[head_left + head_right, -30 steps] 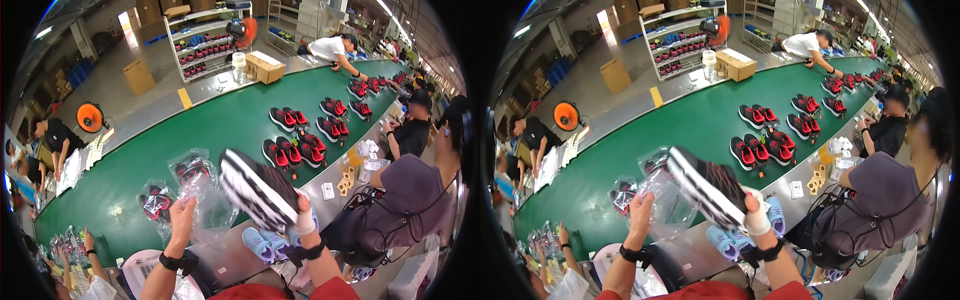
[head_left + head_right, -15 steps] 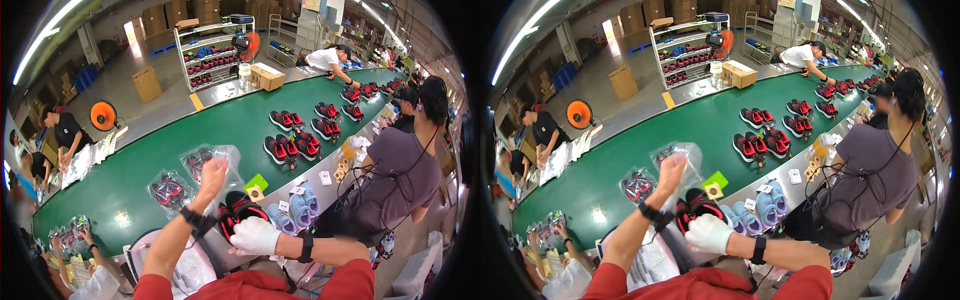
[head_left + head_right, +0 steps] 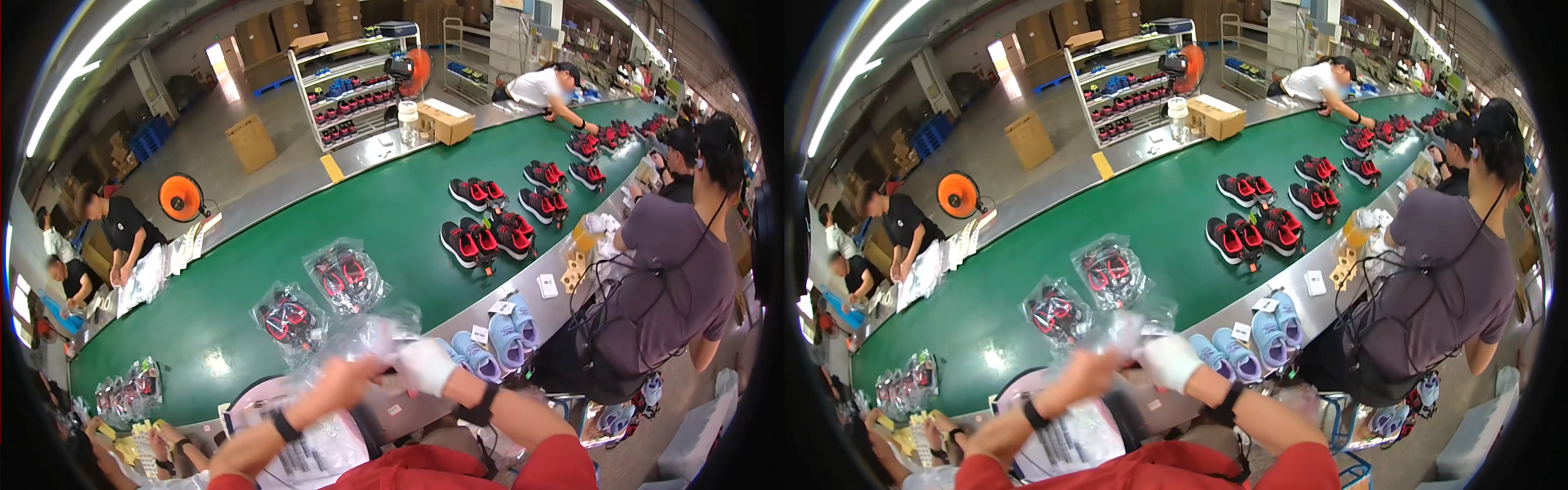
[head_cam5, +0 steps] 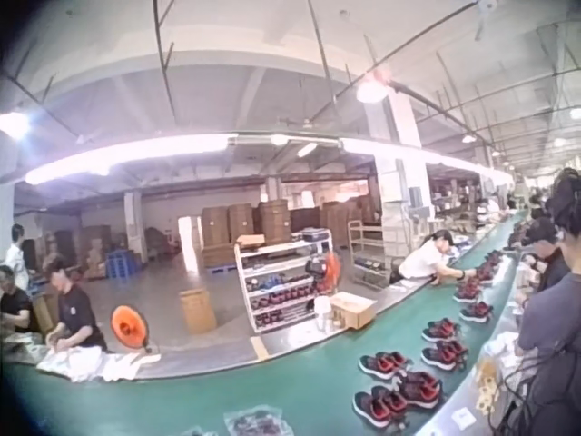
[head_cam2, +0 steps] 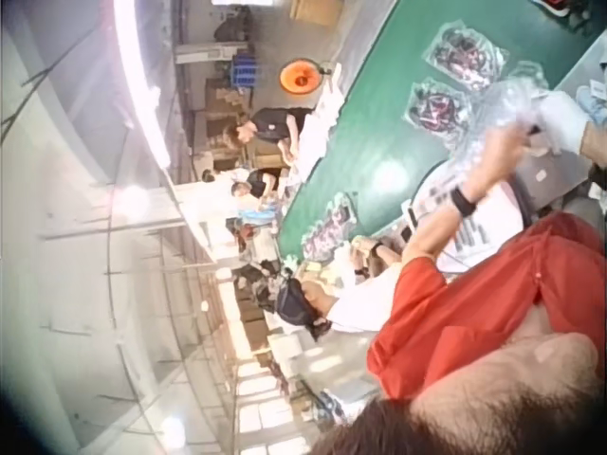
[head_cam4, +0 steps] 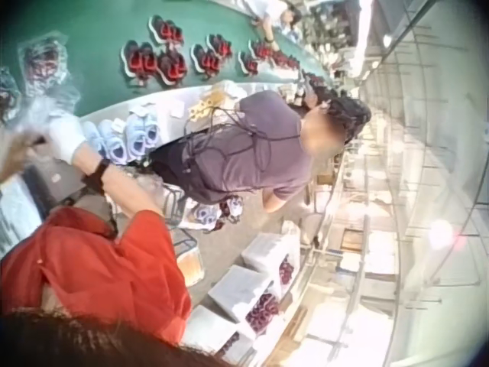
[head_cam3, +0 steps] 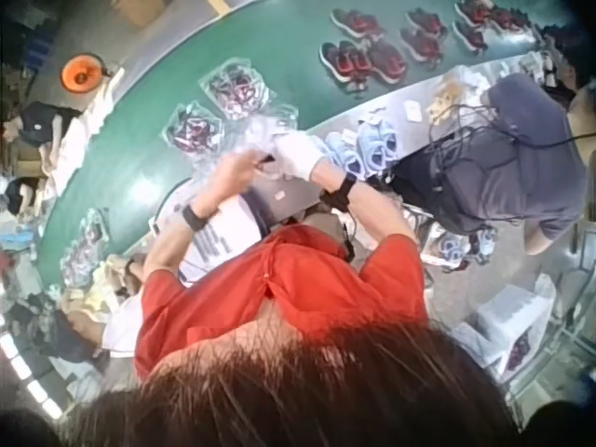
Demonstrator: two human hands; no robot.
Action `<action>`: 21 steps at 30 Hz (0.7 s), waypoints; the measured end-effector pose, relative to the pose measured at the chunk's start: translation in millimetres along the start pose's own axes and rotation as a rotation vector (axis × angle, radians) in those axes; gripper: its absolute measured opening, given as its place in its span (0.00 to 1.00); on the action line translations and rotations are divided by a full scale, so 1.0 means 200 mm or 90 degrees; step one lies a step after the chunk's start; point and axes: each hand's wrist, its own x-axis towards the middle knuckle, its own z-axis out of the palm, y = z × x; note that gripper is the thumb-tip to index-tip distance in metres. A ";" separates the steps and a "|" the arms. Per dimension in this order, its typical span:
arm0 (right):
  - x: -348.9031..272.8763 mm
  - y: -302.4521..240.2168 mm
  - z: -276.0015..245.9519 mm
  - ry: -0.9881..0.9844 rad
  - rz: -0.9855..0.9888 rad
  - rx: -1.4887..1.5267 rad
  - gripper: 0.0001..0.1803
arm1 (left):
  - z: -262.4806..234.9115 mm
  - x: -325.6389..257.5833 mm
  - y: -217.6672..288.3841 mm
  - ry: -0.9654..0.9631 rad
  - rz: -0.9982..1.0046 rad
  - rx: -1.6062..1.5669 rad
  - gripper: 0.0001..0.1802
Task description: The person packages black and red sneakers on a factory assembly line. They pick up pairs of shoes from a green conveyor belt, place them into clear plastic bags, and move the packaged shoes to a pink bin.
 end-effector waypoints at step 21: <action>0.59 0.63 0.17 0.306 0.087 0.132 0.13 | 0.10 0.58 0.13 0.147 -0.188 -0.251 0.07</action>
